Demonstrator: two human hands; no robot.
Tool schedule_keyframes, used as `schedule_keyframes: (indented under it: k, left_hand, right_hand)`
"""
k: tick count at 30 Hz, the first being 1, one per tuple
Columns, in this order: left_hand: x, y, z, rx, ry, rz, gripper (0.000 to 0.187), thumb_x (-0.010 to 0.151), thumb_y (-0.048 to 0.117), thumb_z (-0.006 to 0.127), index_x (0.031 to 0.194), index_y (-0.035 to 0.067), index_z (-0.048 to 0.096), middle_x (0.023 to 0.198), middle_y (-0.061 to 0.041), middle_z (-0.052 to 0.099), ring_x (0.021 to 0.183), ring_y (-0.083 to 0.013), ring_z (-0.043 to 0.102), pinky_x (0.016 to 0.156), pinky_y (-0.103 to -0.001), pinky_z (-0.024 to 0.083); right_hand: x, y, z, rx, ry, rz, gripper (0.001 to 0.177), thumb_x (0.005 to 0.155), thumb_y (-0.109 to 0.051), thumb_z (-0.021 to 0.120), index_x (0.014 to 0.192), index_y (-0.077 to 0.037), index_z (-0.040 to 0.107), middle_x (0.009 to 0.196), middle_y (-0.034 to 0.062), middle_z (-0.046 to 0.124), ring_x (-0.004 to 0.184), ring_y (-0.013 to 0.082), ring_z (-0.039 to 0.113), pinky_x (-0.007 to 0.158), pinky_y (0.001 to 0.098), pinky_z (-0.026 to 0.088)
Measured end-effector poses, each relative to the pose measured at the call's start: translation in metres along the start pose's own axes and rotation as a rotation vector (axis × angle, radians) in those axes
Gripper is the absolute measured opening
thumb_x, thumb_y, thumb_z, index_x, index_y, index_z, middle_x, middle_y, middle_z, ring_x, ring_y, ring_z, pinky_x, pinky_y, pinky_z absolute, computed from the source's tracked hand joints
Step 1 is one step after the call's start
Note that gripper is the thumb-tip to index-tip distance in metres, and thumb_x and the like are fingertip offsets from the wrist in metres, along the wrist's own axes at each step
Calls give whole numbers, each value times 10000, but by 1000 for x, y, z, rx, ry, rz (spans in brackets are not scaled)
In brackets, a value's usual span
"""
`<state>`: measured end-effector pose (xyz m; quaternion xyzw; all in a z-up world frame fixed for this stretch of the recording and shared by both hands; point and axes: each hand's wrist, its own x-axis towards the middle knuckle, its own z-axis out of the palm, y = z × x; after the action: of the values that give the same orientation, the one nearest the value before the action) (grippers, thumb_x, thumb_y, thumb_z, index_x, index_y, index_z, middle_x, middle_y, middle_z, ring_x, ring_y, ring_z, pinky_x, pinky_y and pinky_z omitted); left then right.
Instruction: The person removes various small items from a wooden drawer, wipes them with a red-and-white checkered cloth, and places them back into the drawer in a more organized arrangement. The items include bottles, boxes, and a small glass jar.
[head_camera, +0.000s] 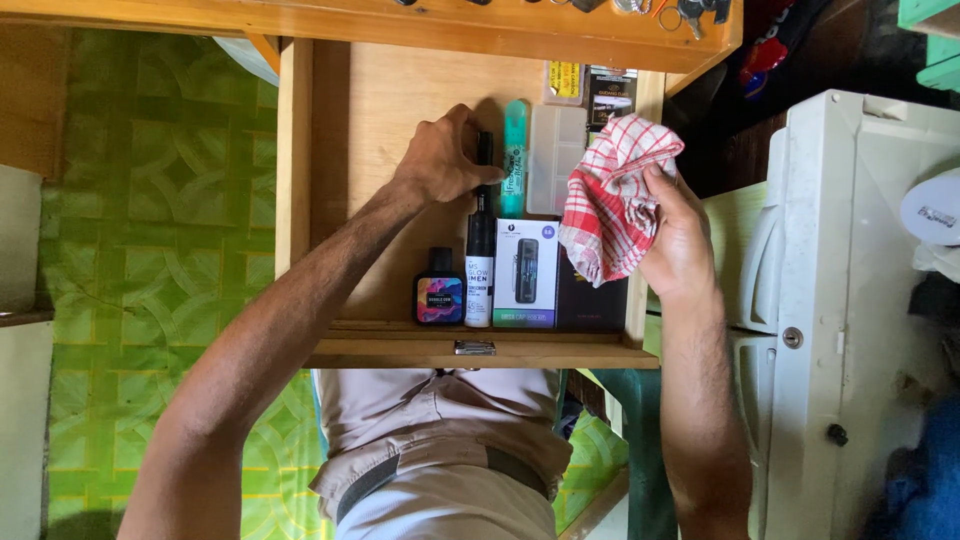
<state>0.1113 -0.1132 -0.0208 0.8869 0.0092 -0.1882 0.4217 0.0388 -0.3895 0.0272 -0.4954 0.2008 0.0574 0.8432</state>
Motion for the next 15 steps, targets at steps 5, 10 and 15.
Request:
schedule_keyframes:
  k: [5,10,15]
  left_hand:
    - [1,-1,0,10,-12,-5,704,721,380,941,1292,162,591,1175,-265,655,1146,-454,671,963,-513,589]
    - [5,-4,4,18,-16,-12,686,732,367,933,1291,169,588,1173,-255,650,1147,-440,674,958,-503,591]
    - [-1,0,-2,8,-4,-14,707,728,387,949,1296,169,588,1174,-254,629,1153,-438,668,966,-499,590]
  right_hand:
    - [4,3,-10,1,3,9,169,942,-191,757,1106,-151,741,1068,61,762,1027,234,740,967,469,622]
    - [8,4,-15,-10,4,-3,166,950,-185,750,1112,-148,740,1075,65,762,1031,236,744,967,471,624]
    - [12,4,-15,-4,-26,19,163,955,-205,744,1110,-155,740,1076,59,765,1025,227,744,967,465,627]
